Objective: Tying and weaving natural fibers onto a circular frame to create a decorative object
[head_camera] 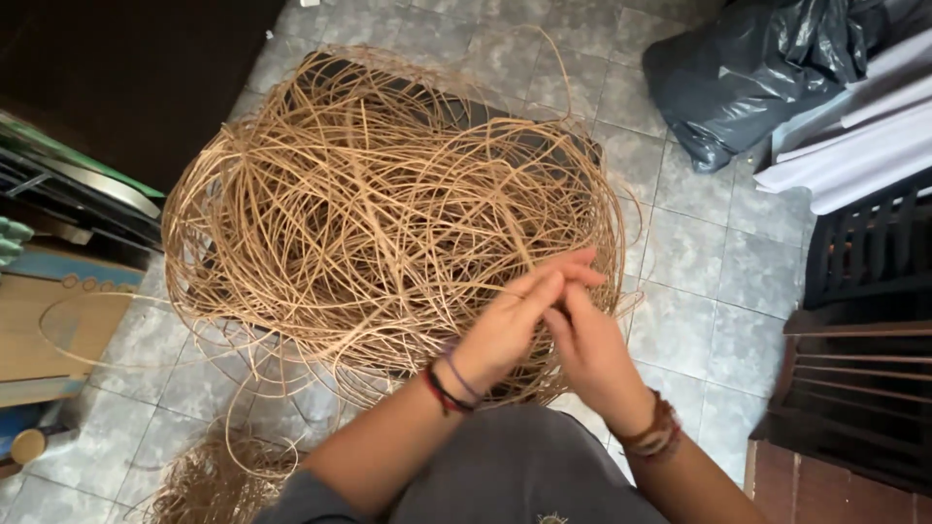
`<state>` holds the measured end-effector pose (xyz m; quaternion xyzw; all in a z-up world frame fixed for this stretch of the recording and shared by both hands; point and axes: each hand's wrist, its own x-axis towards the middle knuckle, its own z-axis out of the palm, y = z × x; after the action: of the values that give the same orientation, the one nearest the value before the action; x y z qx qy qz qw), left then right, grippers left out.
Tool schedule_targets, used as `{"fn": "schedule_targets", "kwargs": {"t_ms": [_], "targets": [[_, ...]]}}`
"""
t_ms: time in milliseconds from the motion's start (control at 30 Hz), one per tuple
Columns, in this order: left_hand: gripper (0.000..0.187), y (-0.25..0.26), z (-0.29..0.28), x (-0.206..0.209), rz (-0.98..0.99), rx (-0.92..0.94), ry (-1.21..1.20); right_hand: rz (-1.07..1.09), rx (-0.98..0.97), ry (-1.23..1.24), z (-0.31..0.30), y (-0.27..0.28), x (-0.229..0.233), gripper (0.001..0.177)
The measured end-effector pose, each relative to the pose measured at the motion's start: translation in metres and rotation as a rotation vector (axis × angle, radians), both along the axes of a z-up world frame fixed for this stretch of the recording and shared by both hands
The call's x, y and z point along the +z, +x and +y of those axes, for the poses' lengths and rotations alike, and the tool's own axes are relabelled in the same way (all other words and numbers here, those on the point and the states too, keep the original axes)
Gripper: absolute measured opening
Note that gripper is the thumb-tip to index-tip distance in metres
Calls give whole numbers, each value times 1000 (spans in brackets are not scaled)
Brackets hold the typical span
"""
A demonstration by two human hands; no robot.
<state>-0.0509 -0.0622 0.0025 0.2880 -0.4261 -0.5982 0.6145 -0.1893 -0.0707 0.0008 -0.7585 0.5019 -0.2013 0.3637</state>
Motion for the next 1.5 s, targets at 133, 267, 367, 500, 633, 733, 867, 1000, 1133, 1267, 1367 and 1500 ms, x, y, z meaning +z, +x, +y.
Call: {"fn": "schedule_targets", "kwargs": {"t_ms": [133,267,367,500,633,733,867,1000,1133,1267,1367,1500], "targets": [[48,53,-15,-4,244,-46,126,144,-11,2,-2,-50,-17,18],[35,69,-29,-4,368,155,174,330,143,77,-13,-74,8,19],[32,34,-24,-12,245,73,111,237,129,128,-10,-37,21,23],[31,23,-20,4,77,70,194,51,270,45,-9,1,36,41],[29,45,-35,-7,-3,240,98,-123,505,109,-26,-28,50,89],[27,31,-33,-3,-83,296,178,-174,483,147,-28,-21,50,97],[21,17,-29,18,157,35,270,209,107,56,-20,12,37,34],[17,89,-46,19,359,149,215,404,272,-43,-26,-56,13,39],[23,75,-44,2,363,162,184,431,205,12,-27,-62,26,20],[29,17,-28,-5,264,48,293,328,116,162,-16,3,34,47],[38,15,-30,-11,219,79,265,196,113,159,-13,18,34,30],[41,52,-39,-8,368,204,243,306,146,196,-21,-22,40,21]]}}
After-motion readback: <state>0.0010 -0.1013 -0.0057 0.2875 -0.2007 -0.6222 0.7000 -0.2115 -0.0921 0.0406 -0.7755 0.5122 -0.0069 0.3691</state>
